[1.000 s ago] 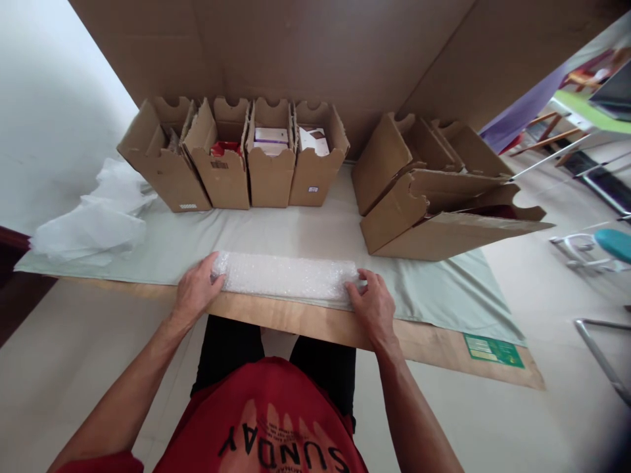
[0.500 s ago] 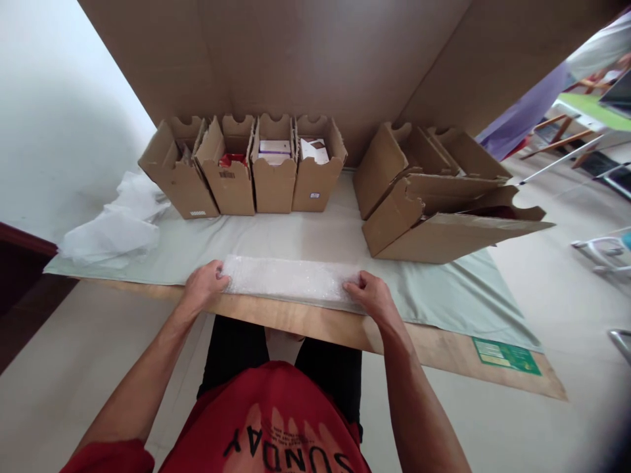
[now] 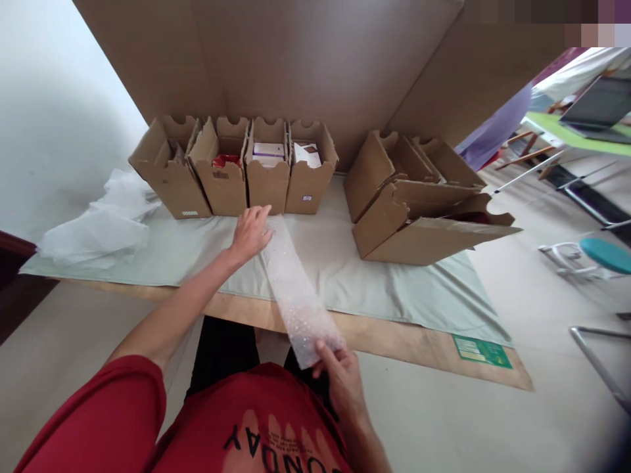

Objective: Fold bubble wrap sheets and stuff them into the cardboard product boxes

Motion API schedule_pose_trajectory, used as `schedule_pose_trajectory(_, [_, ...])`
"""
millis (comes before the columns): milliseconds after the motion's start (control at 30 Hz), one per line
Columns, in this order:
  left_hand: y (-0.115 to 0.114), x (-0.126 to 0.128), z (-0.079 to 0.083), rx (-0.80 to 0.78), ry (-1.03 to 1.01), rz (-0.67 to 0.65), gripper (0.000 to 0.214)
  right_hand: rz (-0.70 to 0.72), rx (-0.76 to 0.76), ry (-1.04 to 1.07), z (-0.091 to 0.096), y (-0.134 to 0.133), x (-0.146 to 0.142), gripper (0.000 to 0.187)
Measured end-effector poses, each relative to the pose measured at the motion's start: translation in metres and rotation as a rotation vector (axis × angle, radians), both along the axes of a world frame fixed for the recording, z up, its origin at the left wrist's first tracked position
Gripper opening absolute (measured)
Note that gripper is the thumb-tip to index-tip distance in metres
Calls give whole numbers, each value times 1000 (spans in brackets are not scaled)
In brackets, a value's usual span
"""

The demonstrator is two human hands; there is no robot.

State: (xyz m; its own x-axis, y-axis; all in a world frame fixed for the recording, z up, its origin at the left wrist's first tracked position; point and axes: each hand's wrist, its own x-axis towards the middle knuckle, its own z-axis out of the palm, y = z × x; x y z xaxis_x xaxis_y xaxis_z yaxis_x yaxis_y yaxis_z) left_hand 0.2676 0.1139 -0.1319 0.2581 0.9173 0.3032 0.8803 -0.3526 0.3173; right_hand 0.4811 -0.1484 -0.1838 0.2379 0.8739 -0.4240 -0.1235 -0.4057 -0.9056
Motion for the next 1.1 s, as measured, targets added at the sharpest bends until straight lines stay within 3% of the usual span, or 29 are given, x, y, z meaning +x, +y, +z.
schedule_pose_trajectory(67, [-24, 2, -14, 26, -57, -152, 49, -8, -41, 85, -11, -10, -16, 59])
schedule_pose_trajectory(133, [-62, -8, -28, 10, -68, -339, 41, 15, -60, 135, -17, -14, -22, 59])
schedule_pose_trajectory(200, [-106, -23, -37, -39, -67, -486, 51, 60, -63, 165, -16, -13, -19, 58])
schedule_pose_trajectory(300, [-158, -37, -40, -137, -25, -585, 71, 117, -57, 233, -8, -8, -13, 54])
schedule_pose_trajectory(400, [-181, -29, -44, -107, -22, -609, 71, 158, -34, 330, 7, -4, -15, 49])
schedule_pose_trajectory(567, [-175, -11, -58, -30, -258, -530, 36, 215, 77, 419, 24, -1, -22, 49])
schedule_pose_trajectory(700, [-163, -9, -52, -234, -461, -298, 23, 98, 243, 134, 18, 16, -2, 44])
schedule_pose_trajectory(833, [-151, -5, -46, -443, -544, -95, 32, 119, 238, -223, 7, 55, 14, 59])
schedule_pose_trajectory(933, [-144, 0, -49, -497, -668, -46, 27, 233, 277, -283, 4, 86, 9, 70])
schedule_pose_trajectory(1100, [-139, 5, -53, -519, -793, 18, 29, 312, 324, -335, -1, 109, -12, 63])
